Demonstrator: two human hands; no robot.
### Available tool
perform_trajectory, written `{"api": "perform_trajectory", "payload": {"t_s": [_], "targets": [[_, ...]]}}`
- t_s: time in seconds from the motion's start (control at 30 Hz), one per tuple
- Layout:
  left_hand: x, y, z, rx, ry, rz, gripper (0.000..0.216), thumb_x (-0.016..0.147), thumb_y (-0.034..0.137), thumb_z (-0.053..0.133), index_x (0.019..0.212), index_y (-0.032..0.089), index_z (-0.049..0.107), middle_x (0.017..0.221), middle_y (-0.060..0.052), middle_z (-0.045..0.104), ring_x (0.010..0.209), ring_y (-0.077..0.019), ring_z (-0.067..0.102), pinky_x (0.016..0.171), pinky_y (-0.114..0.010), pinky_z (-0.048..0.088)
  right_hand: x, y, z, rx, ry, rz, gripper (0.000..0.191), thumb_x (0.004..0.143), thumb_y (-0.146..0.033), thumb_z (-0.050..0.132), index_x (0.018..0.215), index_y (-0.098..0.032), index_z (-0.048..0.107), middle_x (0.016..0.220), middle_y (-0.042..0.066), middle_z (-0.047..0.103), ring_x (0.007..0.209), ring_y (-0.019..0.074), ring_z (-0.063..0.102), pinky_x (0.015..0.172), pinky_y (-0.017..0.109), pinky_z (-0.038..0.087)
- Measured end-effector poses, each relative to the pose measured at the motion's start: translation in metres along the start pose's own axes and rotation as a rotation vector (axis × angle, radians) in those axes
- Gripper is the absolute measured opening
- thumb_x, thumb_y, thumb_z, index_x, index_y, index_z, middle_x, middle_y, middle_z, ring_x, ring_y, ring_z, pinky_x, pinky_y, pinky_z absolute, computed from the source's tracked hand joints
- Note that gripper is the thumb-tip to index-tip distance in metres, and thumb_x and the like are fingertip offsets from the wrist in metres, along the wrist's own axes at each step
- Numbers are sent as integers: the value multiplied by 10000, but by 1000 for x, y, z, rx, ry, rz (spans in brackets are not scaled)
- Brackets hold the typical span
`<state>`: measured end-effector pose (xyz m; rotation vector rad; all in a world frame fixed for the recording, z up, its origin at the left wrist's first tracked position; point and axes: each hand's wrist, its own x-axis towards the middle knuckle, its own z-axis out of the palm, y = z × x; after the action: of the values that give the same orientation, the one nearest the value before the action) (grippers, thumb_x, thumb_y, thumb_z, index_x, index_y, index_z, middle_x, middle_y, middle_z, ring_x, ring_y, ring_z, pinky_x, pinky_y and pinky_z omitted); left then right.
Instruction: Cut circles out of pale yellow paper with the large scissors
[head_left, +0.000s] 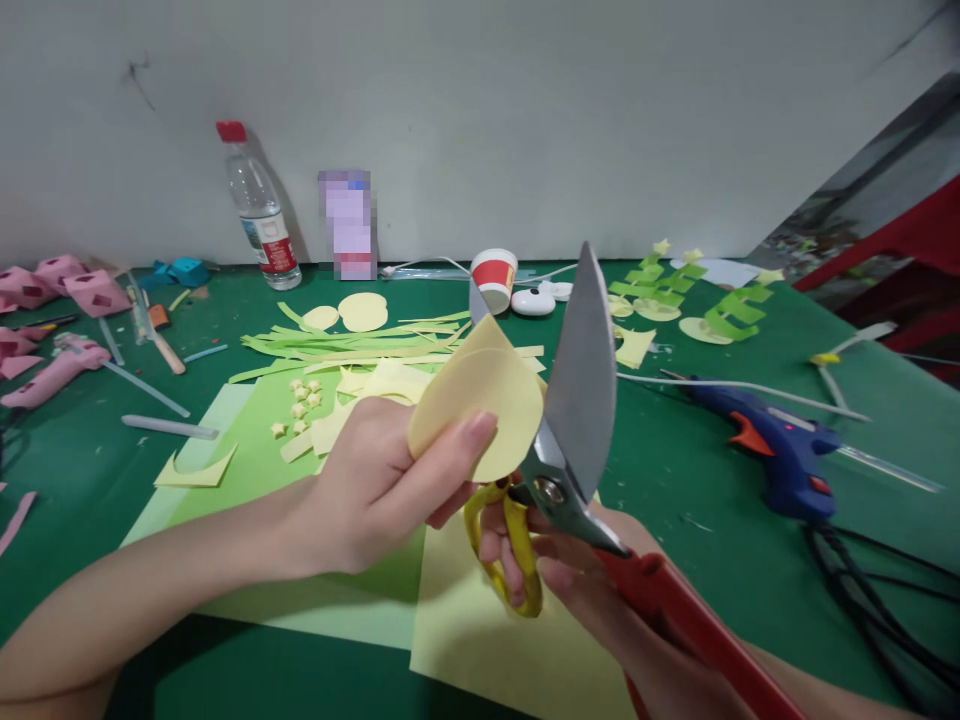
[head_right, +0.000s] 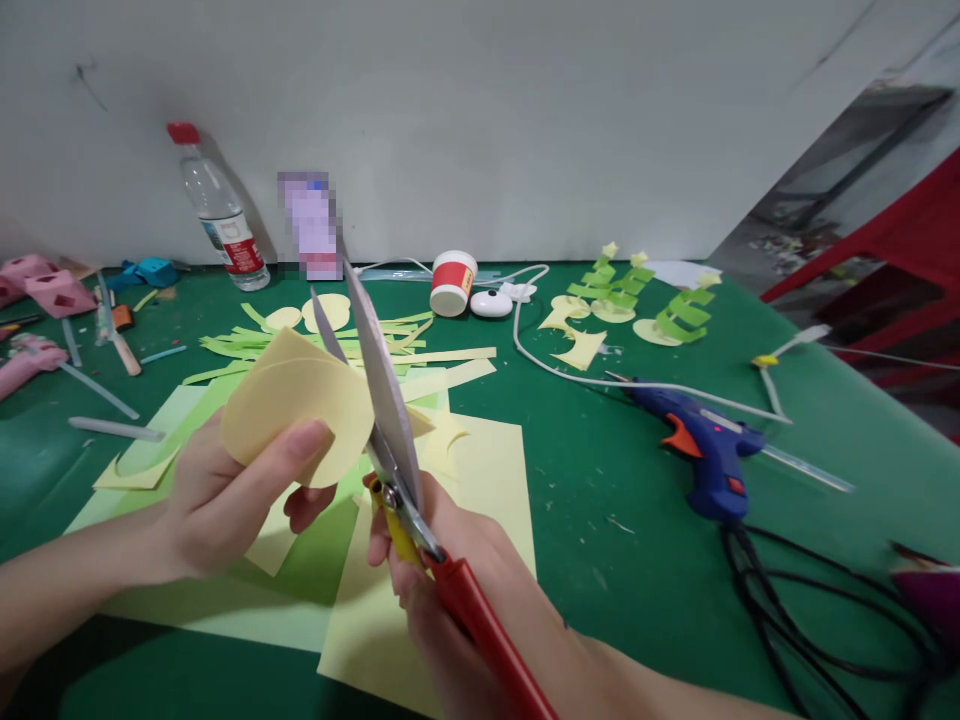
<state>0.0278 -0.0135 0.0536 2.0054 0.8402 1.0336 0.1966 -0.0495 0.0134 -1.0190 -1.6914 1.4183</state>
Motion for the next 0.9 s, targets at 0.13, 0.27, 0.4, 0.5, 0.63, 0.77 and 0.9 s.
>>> {"api": "perform_trajectory", "payload": {"t_s": [0.13, 0.27, 0.4, 0.5, 0.63, 0.77, 0.9], "targets": [[-1, -1, 1, 13, 6, 38, 469, 901, 235, 338, 437, 169, 371, 403, 21, 437, 355, -61, 443, 348, -176, 368, 0, 2, 2, 1, 6, -5, 336, 838, -527, 388, 929, -232, 523, 625, 26, 543, 458, 160, 475, 428, 310, 371], [-2, -1, 5, 18, 20, 79, 435, 894, 175, 330, 461, 161, 373, 422, 26, 470, 365, -46, 456, 377, -157, 383, -1, 7, 2, -4, 14, -6, 294, 830, -507, 409, 881, -238, 515, 640, 23, 546, 448, 153, 459, 427, 309, 363], [-3, 0, 7, 28, 50, 73, 409, 886, 162, 334, 480, 157, 375, 438, 33, 470, 358, -31, 440, 378, -143, 376, -1, 9, 2, -13, 13, -8, 252, 835, -472, 411, 807, -238, 500, 584, 4, 500, 444, 150, 442, 426, 305, 347], [-3, 0, 7, 28, 45, 52, 438, 895, 182, 326, 460, 161, 366, 426, 29, 441, 367, -44, 447, 372, -154, 374, -1, 9, 3, -10, 8, -14, 252, 834, -474, 408, 821, -237, 494, 611, 13, 512, 439, 145, 431, 417, 307, 346], [-3, -1, 7, 28, 52, 48, 451, 899, 200, 329, 451, 163, 365, 421, 26, 430, 366, -52, 439, 354, -162, 361, -1, 13, 2, 4, -5, -22, 287, 846, -497, 383, 843, -234, 500, 581, 8, 500, 423, 138, 431, 402, 296, 346], [-4, -1, 7, 51, 65, 59, 424, 896, 200, 338, 474, 166, 367, 419, 34, 415, 361, -48, 431, 352, -157, 359, 3, 25, -2, 37, -39, -46, 351, 839, -533, 385, 915, -220, 524, 636, 25, 561, 399, 121, 443, 366, 274, 344], [-3, -2, 6, 106, 71, 77, 381, 879, 162, 350, 498, 165, 364, 416, 51, 383, 355, -43, 430, 352, -148, 352, 5, 34, -7, 60, -142, -47, 365, 864, -509, 353, 961, -206, 530, 658, 27, 580, 407, 116, 456, 380, 264, 364]]}}
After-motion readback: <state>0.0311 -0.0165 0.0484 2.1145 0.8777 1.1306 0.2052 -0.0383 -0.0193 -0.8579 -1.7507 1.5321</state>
